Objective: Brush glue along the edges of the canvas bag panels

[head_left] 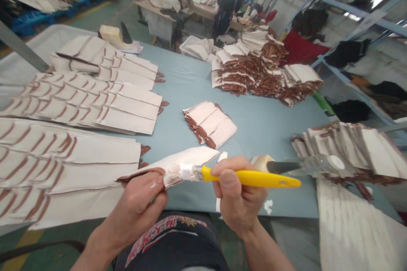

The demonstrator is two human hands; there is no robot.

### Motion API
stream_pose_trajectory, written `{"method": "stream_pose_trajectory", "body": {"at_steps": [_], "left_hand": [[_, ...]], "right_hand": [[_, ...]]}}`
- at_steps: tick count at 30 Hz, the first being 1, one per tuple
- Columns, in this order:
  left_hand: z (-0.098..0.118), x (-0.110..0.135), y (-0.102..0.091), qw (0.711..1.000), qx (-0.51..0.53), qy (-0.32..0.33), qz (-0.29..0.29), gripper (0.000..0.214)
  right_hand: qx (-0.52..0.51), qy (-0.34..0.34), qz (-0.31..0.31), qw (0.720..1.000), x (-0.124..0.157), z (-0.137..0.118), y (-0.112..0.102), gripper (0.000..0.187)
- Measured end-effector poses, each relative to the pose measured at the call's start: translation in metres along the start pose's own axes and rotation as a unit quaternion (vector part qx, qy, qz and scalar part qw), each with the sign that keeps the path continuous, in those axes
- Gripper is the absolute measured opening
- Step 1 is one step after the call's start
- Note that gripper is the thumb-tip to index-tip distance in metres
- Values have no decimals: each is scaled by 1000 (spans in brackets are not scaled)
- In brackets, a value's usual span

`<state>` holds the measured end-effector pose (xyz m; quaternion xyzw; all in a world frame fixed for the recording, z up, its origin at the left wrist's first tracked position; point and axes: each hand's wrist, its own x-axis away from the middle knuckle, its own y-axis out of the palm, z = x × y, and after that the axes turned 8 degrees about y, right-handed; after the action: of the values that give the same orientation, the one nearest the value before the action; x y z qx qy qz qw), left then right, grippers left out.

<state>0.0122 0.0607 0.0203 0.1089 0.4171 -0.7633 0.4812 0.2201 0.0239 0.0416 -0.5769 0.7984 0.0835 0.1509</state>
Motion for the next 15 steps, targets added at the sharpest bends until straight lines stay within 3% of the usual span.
{"method": "stream_pose_trajectory", "body": {"at_steps": [6, 12, 15], "left_hand": [[-8, -2, 0, 996, -50, 76, 23, 31], [-12, -4, 7, 997, -50, 44, 29, 33], [-13, -6, 9, 997, -37, 45, 44, 34]], "right_hand": [[-14, 69, -38, 997, 9, 3, 8, 34], [-14, 57, -4, 998, 6, 15, 3, 29], [7, 70, -61, 996, 6, 21, 0, 41]]}}
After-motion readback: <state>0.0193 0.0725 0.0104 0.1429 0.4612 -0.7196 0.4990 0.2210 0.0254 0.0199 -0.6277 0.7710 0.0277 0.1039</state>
